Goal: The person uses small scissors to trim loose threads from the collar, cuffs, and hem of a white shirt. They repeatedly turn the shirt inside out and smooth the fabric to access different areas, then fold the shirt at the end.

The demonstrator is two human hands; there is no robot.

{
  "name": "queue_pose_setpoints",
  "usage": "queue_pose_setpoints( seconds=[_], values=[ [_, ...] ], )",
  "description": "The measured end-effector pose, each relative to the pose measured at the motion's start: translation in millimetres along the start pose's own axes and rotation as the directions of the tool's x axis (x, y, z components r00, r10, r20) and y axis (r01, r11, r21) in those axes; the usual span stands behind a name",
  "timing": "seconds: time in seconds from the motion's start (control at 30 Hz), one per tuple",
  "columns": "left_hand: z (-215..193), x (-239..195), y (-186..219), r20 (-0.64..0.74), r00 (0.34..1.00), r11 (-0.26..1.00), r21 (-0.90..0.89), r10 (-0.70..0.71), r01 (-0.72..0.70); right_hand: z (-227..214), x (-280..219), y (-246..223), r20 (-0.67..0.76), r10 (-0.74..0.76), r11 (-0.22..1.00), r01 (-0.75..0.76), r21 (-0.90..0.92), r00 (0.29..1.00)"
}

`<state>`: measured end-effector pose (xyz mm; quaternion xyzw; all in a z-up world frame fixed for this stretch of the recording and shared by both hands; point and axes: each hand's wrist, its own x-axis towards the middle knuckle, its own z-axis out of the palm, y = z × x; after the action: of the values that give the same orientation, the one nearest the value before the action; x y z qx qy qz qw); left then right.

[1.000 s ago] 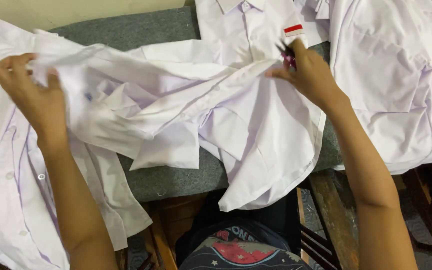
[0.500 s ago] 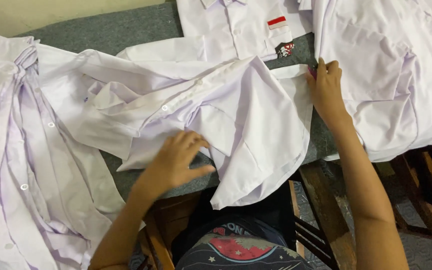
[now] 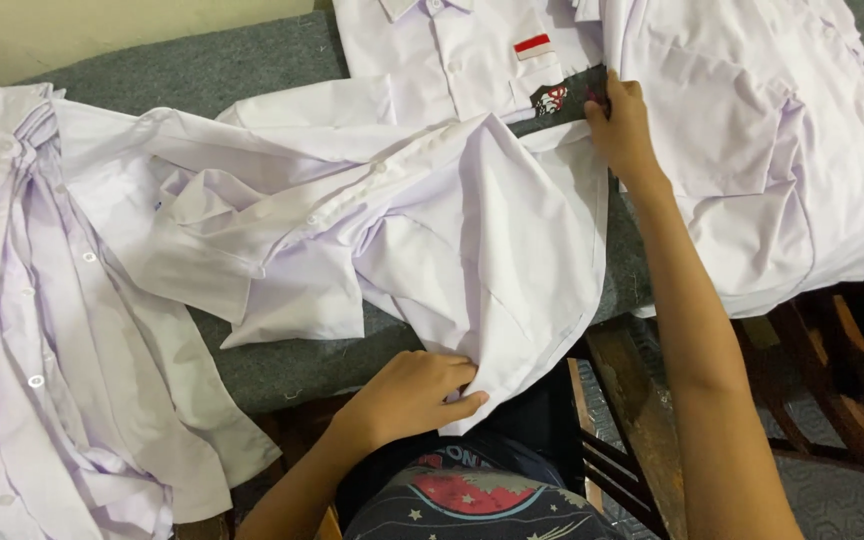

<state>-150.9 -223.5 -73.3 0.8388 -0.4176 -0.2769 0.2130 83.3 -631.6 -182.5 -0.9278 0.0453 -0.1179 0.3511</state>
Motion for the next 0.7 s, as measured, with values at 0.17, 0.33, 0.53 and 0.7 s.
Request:
queue_pose_setpoints(
  seconds=[0.17,0.33,0.53,0.7],
  values=[
    [-16.0,-9.2,10.5,-0.017,0.996,0.982,-0.167,-0.088,0.084,9.7,-5.7,-24.2,-0.031,-0.304,0.871,0.265,-0.415,0.952],
    [-16.5,-2.7,10.5,-0.053,0.982,0.944,-0.288,-0.183,0.16,-29.3,-77.9,-76.9,-0.185,-0.291,0.933,0.235,-0.274,0.939],
    [1.5,14.4,19.7,-0.306,0.951,0.866,-0.487,-0.045,-0.116,-82.3,-196.7,-137.5,0.557,0.398,0.913,-0.377,-0.159,0.729],
    [15.6,43.9,35.6,-0.444,0.894,0.887,-0.386,0.064,-0.255,-71.5,-241.0,-116.3,0.644,0.289,0.816,-0.534,0.222,0.708]
  ],
)
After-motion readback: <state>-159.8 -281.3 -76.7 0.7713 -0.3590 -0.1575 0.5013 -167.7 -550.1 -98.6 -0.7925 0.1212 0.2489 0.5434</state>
